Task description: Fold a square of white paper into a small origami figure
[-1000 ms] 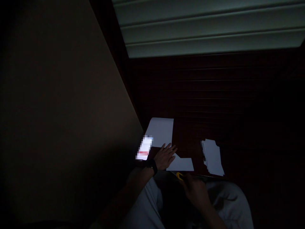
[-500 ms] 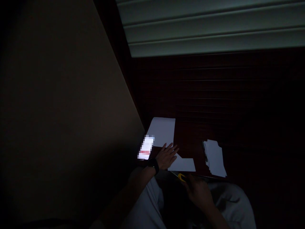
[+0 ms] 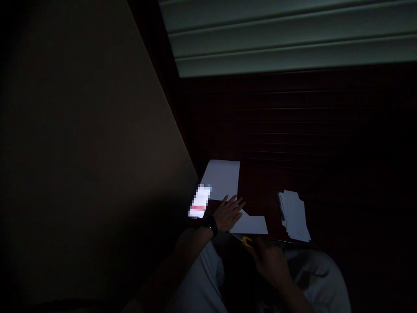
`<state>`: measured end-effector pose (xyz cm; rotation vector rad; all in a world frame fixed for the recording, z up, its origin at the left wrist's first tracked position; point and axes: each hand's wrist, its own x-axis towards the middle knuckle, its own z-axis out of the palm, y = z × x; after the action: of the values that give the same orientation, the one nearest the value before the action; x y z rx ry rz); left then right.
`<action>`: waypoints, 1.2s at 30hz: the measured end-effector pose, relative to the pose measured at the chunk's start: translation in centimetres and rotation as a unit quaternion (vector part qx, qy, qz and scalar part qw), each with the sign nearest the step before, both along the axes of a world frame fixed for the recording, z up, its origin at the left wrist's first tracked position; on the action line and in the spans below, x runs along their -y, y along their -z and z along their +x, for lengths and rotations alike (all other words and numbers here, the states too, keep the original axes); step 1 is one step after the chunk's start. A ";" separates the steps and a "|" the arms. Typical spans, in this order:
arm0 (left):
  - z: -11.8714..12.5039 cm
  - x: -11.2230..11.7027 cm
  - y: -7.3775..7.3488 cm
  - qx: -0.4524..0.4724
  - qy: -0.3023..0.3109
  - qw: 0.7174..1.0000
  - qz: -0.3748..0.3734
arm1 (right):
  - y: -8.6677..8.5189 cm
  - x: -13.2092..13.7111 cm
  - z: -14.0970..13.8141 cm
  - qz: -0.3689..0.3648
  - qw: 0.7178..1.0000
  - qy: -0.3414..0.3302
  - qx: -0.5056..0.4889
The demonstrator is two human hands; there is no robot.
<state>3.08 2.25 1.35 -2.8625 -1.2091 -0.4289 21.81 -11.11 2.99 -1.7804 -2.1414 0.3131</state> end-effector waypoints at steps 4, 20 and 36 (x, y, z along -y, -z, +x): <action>0.0 0.1 -0.2 -0.003 0.003 1.000 0.005 | 0.2 0.7 -0.4 -0.025 1.000 -0.015 -0.008; 0.2 0.2 -1.0 0.034 -0.003 0.999 0.021 | -1.2 -5.8 11.2 -0.037 0.948 0.304 0.088; 0.4 5.5 1.9 0.062 0.019 0.998 0.005 | -0.7 -9.3 11.2 0.009 0.927 0.337 0.162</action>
<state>3.52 -3.29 -0.57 -2.8928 -1.1676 -0.6217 33.04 -1.76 3.66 -2.5489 -1.5439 -0.1889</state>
